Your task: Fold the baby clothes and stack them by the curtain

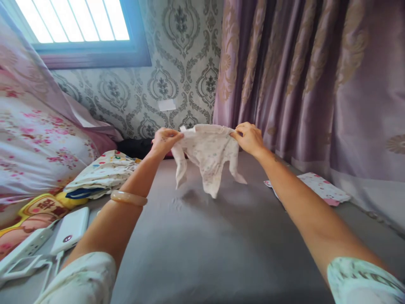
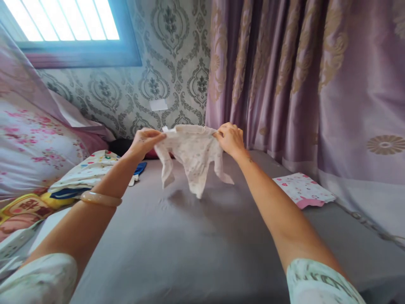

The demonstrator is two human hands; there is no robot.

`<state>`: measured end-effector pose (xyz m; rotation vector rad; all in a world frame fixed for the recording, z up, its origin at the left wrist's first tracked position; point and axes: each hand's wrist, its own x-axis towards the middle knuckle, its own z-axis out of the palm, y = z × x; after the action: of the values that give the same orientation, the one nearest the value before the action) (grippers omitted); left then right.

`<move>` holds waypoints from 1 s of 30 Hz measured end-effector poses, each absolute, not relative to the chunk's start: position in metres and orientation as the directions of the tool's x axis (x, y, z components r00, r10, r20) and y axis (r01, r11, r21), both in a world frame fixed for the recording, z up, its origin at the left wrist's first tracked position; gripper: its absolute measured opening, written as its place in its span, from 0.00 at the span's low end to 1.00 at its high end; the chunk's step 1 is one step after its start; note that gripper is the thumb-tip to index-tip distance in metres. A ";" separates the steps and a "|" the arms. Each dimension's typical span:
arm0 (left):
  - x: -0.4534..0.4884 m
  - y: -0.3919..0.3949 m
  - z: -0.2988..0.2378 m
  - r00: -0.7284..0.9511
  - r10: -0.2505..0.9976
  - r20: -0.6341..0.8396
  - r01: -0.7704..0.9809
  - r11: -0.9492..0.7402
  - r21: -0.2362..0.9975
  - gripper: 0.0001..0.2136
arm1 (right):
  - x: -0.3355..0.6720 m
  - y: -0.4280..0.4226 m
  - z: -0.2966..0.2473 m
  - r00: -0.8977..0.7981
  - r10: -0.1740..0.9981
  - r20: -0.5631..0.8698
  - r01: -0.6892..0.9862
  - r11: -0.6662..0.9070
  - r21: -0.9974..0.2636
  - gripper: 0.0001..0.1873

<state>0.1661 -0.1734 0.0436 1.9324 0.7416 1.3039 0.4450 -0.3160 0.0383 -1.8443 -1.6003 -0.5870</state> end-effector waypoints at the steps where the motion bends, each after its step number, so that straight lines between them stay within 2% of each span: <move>1: 0.167 -0.171 0.042 0.327 0.769 0.550 0.076 -0.601 0.795 0.10 | 0.445 -0.315 0.038 0.175 0.694 0.698 0.982 -0.075 -0.171 0.14; 10: 0.173 -0.159 0.027 0.344 0.800 0.492 0.004 -0.526 0.851 0.12 | 0.442 -0.306 0.037 0.280 0.724 0.630 0.932 -0.048 -0.359 0.13; 18: 0.176 -0.162 0.021 0.312 0.819 0.482 0.046 -0.520 0.853 0.12 | 0.432 -0.309 0.035 0.321 0.696 0.642 0.906 -0.028 -0.422 0.12; 24: 0.166 -0.175 0.020 0.284 0.821 0.496 0.015 -0.521 0.853 0.11 | 0.436 -0.315 0.029 0.288 0.716 0.636 0.850 0.114 -0.513 0.19; 27: 0.146 -0.192 0.028 0.333 0.792 0.512 0.009 -0.546 0.838 0.15 | 0.435 -0.330 0.033 0.251 0.775 0.580 0.757 0.216 -0.617 0.25; 30: 0.122 -0.214 0.046 0.355 0.811 0.465 0.069 -0.519 0.852 0.18 | 0.429 -0.354 0.048 0.210 0.847 0.488 0.642 0.257 -0.722 0.25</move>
<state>0.1217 -0.2137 0.0455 1.8515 0.7705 1.2238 0.4295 -0.3542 0.0479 -1.4561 -1.5026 0.2512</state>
